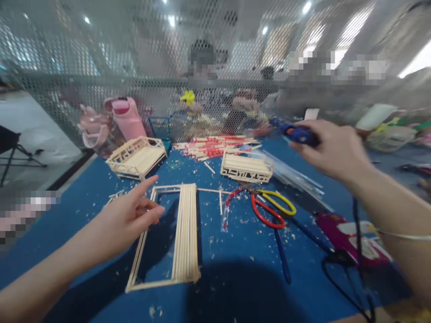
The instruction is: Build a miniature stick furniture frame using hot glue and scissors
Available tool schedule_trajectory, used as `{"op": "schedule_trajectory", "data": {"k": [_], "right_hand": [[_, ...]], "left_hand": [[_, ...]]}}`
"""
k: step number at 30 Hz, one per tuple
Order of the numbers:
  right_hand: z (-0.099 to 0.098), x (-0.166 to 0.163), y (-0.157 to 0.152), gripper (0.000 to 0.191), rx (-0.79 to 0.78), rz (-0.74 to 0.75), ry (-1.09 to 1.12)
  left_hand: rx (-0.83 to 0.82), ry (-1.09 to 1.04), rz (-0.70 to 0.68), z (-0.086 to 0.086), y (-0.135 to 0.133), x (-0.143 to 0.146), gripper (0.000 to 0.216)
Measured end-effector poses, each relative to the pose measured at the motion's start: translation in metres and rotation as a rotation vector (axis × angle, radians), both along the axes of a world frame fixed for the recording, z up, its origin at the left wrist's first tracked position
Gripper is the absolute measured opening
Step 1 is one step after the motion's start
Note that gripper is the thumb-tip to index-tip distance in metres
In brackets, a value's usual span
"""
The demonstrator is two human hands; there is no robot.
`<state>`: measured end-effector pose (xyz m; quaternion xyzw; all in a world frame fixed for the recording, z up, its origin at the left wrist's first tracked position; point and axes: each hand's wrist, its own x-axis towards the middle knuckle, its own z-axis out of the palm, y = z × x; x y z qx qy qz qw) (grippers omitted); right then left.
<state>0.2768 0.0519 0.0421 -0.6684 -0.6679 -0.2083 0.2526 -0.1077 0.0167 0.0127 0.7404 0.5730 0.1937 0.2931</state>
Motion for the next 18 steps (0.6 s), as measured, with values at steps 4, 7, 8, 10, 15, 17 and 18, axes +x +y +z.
{"op": "schedule_trajectory", "data": {"k": [4, 7, 8, 10, 15, 17, 18], "right_hand": [[-0.013, -0.02, 0.042, 0.05, -0.135, 0.019, -0.09], [-0.047, -0.037, 0.06, 0.045, -0.194, 0.031, -0.104], [-0.057, -0.042, 0.063, 0.045, -0.214, 0.035, -0.109], [-0.07, -0.047, 0.066, 0.044, -0.252, 0.037, -0.112], [-0.068, -0.042, 0.066, 0.046, -0.316, 0.048, -0.096], [-0.065, -0.04, 0.062, 0.046, -0.314, 0.059, -0.092], [-0.064, -0.04, 0.059, 0.046, -0.308, 0.062, -0.09]], "left_hand": [[0.177, 0.132, 0.148, -0.008, 0.007, -0.014, 0.056], [0.176, 0.22, 0.171, -0.022, 0.009, -0.019, 0.056], [0.152, 0.224, 0.169, -0.027, 0.01, -0.02, 0.058], [0.104, 0.216, 0.17, -0.034, 0.011, -0.021, 0.059], [0.013, 0.124, 0.208, -0.037, 0.012, -0.018, 0.058], [-0.068, 0.029, 0.234, -0.036, 0.009, -0.016, 0.058], [-0.109, -0.025, 0.248, -0.035, 0.007, -0.015, 0.058]]}}
